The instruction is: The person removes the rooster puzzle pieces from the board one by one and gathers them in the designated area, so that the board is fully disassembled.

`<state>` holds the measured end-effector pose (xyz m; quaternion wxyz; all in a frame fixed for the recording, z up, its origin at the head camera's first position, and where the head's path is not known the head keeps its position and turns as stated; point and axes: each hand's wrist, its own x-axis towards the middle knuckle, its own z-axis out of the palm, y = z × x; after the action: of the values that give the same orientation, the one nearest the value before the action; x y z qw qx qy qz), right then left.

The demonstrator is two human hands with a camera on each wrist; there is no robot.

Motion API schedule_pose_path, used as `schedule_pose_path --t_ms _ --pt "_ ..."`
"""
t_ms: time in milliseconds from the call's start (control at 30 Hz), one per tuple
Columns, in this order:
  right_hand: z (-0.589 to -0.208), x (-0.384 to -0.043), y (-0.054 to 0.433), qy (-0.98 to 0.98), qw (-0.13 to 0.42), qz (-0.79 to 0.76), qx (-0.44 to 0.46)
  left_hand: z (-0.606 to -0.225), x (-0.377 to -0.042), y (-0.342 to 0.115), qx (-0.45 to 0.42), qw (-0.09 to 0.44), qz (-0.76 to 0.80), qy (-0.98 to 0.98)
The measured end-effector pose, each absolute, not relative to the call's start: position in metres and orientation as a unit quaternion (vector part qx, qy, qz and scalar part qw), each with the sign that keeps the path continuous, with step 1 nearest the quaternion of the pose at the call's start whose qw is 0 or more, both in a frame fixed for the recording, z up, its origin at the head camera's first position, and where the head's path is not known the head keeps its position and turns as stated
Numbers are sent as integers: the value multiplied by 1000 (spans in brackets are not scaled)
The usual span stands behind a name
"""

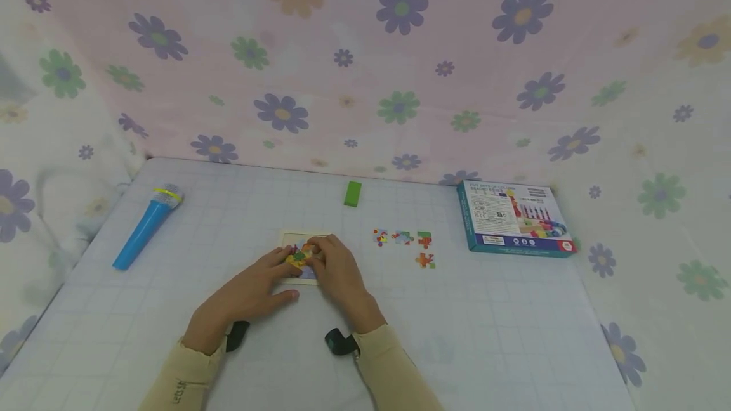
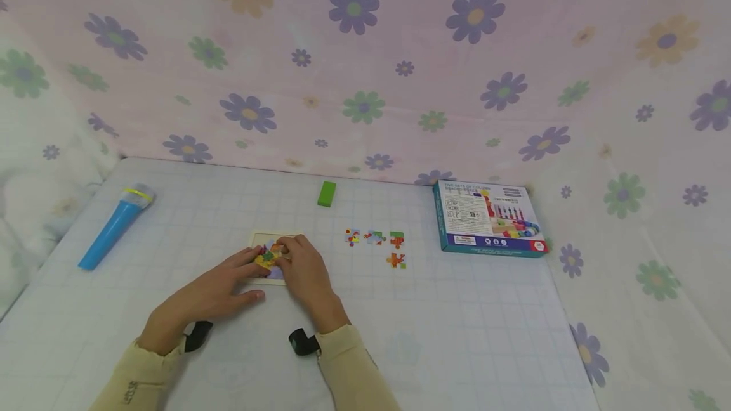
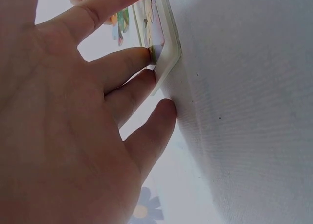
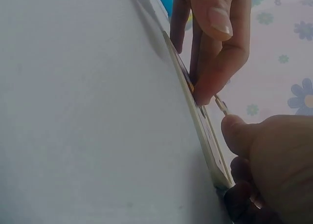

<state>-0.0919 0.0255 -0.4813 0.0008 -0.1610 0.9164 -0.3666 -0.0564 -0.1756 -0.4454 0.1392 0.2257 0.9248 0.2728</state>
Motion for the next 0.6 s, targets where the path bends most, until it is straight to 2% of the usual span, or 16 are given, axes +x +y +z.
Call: schedule_pose_path --t_ms 600 --pt "-478 -90 45 901 55 -402 -150 -444 -57 -175 217 145 268 927"
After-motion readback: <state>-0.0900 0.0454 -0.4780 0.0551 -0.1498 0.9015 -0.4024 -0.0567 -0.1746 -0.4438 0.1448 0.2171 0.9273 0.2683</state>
